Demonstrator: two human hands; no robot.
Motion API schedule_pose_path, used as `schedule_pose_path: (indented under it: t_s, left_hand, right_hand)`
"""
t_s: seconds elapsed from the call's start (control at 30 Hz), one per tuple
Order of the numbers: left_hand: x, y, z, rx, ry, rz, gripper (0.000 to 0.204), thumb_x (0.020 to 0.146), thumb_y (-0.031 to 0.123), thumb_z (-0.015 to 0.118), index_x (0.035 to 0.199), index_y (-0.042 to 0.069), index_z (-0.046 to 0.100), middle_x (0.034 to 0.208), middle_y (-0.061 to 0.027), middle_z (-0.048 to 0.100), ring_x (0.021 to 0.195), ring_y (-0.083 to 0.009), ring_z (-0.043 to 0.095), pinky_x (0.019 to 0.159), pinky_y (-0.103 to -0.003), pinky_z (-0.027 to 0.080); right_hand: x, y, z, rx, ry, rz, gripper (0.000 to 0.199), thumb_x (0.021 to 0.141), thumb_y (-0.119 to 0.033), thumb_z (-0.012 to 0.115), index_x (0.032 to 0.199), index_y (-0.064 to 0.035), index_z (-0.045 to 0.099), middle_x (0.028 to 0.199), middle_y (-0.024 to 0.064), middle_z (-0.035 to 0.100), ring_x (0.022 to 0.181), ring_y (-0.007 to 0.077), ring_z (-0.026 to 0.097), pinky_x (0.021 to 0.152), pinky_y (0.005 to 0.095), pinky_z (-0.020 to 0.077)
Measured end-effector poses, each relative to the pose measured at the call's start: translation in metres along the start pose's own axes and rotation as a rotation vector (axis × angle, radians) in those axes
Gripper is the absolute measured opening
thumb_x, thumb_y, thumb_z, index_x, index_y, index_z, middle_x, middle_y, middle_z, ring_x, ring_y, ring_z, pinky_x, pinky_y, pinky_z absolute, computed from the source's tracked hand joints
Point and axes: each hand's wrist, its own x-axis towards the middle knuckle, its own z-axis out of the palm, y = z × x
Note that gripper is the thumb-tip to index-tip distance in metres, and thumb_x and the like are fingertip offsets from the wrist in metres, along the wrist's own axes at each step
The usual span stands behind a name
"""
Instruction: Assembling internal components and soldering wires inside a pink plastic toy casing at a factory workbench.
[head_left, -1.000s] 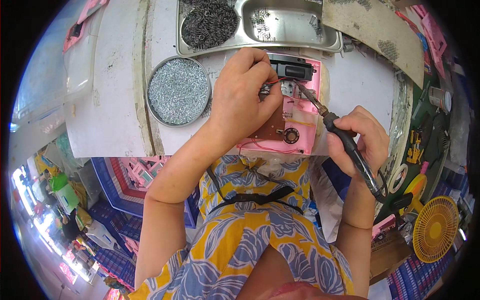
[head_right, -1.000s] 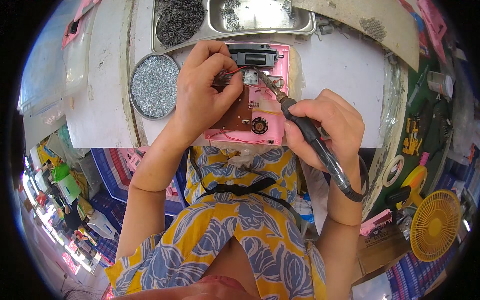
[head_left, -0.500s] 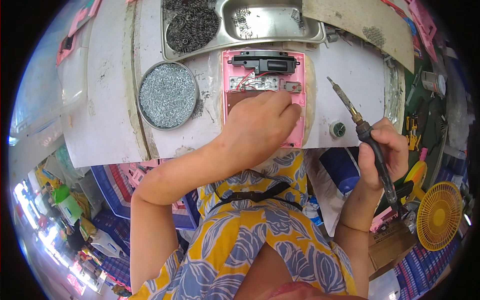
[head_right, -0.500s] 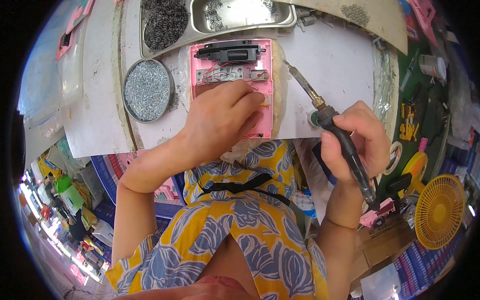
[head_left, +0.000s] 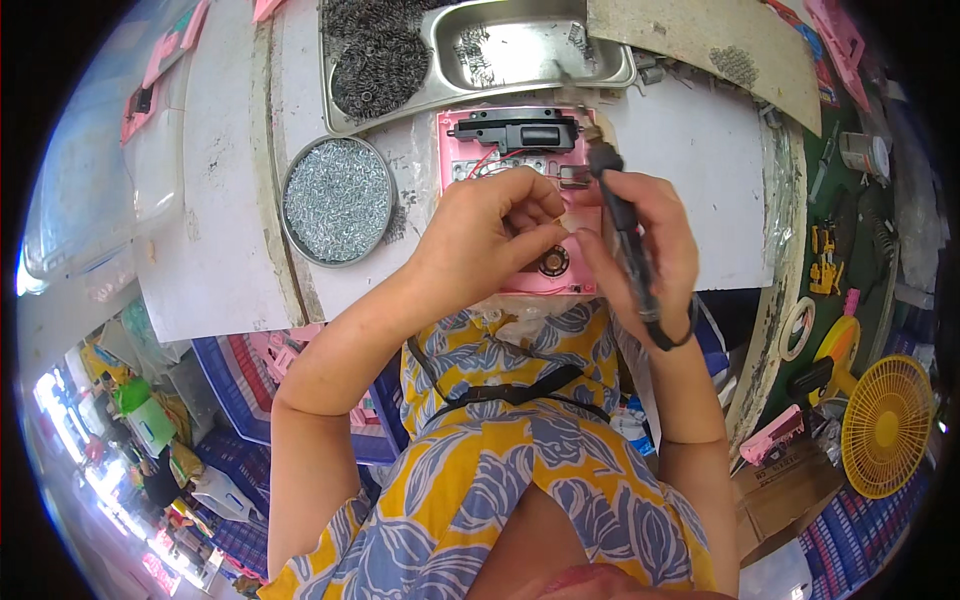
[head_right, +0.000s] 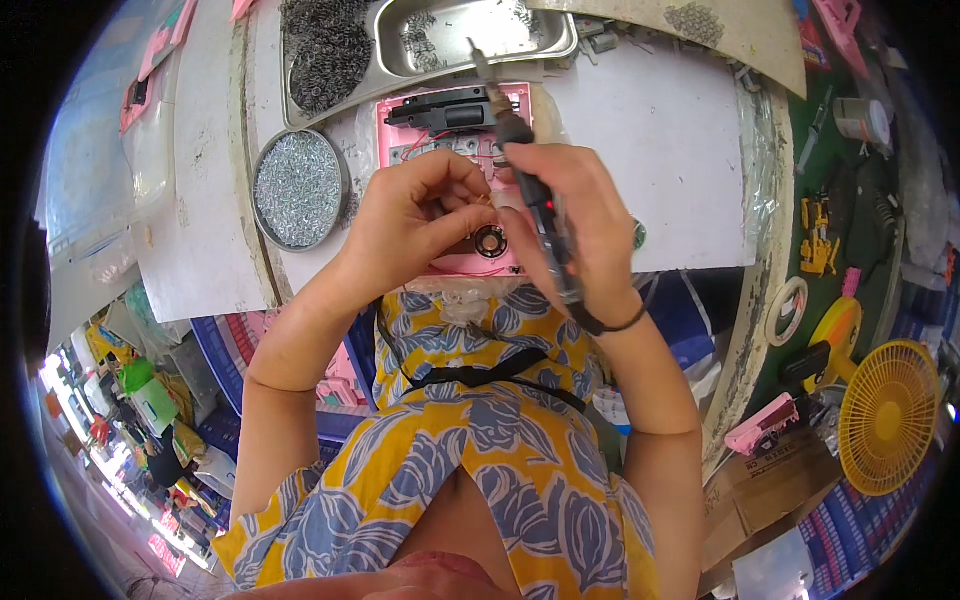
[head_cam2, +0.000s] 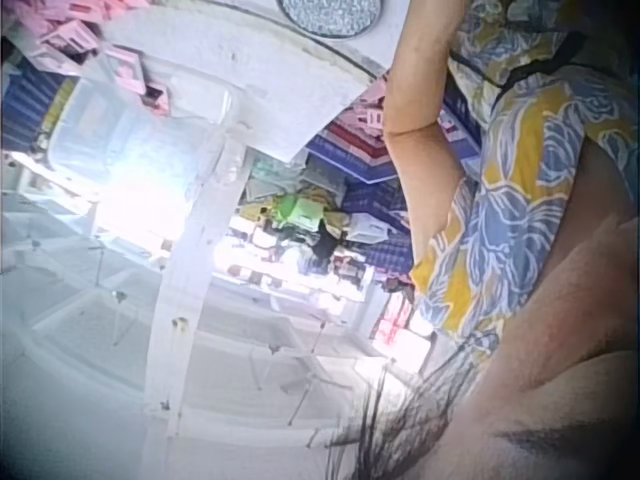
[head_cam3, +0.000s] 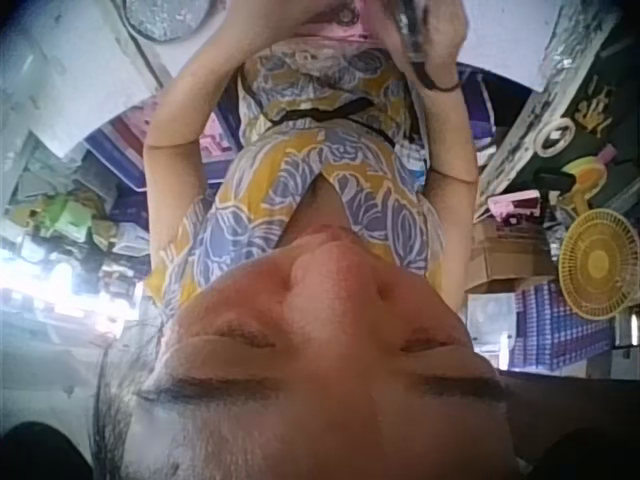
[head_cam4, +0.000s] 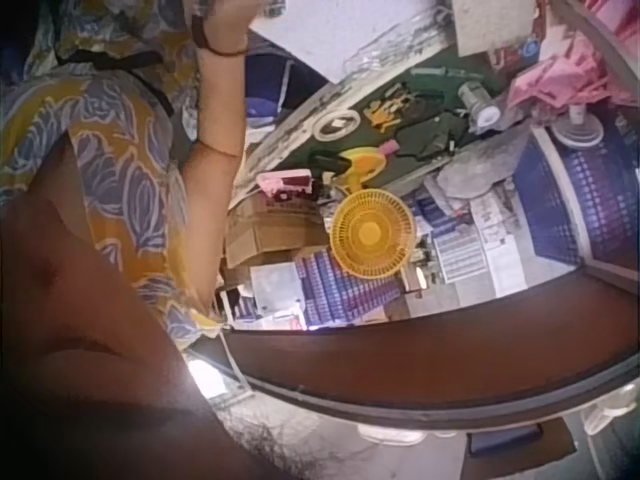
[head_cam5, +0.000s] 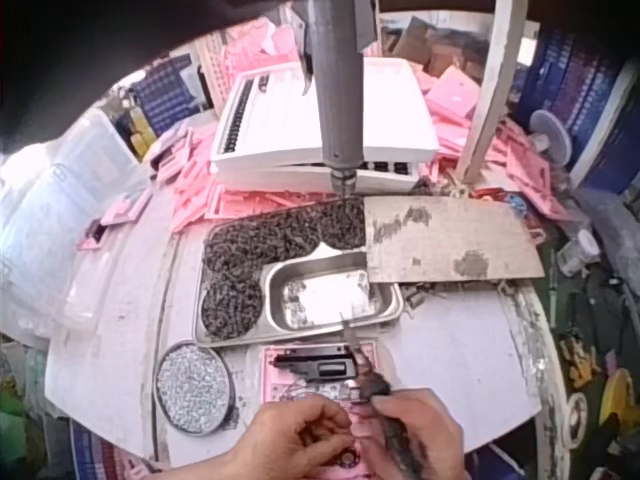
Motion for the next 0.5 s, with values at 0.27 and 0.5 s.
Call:
schedule_pose_path:
  t_s: [0.27, 0.5]
  left_hand:
    - [-0.0027, 0.0006, -0.0014, 0.047, -0.017, 0.023, 0.013, 0.09, 0.002, 0.074, 0.099, -0.001, 0.065, 0.081, -0.0016, 0.069, 0.071, -0.0041, 0.064, 0.06, -0.02, 0.051]
    - [-0.0027, 0.0011, -0.0008, 0.049, 0.001, 0.029, 0.009, 0.09, 0.002, 0.073, 0.097, -0.001, 0.068, 0.08, -0.0005, 0.068, 0.069, -0.0033, 0.061, 0.059, -0.02, 0.049]
  right_hand:
    - [0.0014, -0.0012, 0.0081, -0.008, 0.023, -0.014, 0.052, 0.074, 0.016, 0.072, 0.121, -0.0027, 0.062, 0.107, 0.0139, 0.063, 0.09, 0.0216, 0.068, 0.075, 0.0287, 0.0564]
    - [-0.0012, 0.003, 0.0055, -0.061, 0.037, -0.026, 0.053, 0.073, 0.017, 0.073, 0.122, -0.0031, 0.063, 0.107, 0.0136, 0.063, 0.087, 0.0202, 0.067, 0.074, 0.0279, 0.0545]
